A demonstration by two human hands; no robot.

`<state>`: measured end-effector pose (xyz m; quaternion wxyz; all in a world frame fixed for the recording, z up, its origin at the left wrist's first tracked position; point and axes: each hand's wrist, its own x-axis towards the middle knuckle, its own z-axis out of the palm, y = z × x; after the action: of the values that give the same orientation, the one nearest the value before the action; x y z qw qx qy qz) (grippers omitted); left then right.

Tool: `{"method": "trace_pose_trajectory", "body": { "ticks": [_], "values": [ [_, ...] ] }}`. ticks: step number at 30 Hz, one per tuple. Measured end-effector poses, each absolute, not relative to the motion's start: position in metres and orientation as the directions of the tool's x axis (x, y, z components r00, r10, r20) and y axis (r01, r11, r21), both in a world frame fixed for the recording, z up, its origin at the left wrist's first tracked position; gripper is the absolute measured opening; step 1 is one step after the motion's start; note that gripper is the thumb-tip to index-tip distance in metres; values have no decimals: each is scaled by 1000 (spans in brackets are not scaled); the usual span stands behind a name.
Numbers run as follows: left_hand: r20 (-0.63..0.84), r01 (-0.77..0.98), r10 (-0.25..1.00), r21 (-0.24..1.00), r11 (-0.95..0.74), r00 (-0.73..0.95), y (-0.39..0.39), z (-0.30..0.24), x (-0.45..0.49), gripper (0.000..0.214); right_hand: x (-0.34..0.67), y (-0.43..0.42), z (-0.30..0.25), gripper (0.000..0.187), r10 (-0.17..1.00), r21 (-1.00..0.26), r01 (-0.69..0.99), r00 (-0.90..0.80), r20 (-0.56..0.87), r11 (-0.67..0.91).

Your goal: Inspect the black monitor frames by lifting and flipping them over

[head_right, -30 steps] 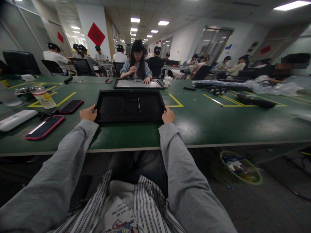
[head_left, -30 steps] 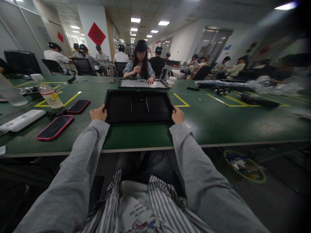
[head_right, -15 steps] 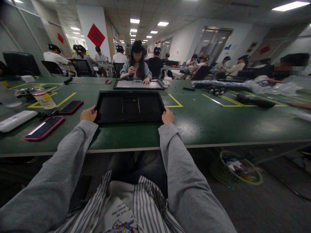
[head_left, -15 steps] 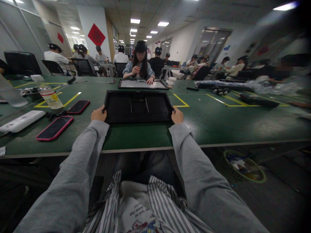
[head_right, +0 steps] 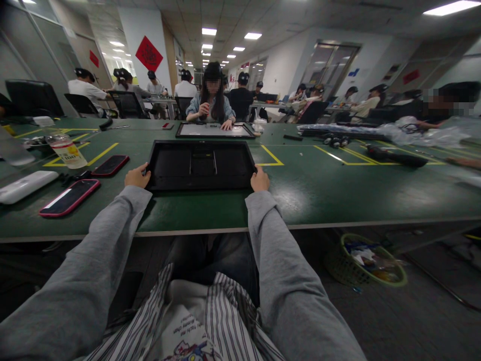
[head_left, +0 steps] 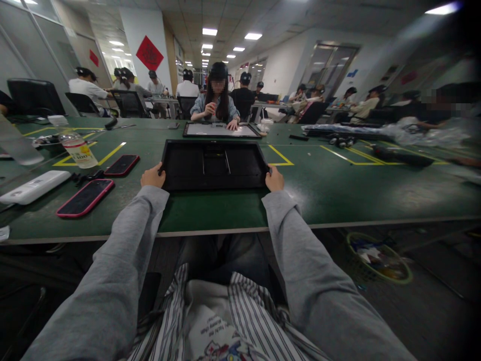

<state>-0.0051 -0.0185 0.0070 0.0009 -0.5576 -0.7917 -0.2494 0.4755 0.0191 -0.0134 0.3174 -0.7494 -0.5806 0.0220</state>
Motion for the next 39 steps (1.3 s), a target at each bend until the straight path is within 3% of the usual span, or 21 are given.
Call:
{"method": "trace_pose_trajectory", "body": {
  "ticks": [30,34,39],
  "values": [
    [276,895,895,379,235,-351,-13,0,-10,63,477,21,-15,53,882,-491,863,316,349,-115],
    [267,902,899,358,241,-346,-15,4,-5,63,477,22,-13,47,855,-493,866,319,408,-88],
    [255,908,904,336,250,-343,-13,7,1,63,479,24,-10,45,732,-518,851,409,545,-89]
  ]
}}
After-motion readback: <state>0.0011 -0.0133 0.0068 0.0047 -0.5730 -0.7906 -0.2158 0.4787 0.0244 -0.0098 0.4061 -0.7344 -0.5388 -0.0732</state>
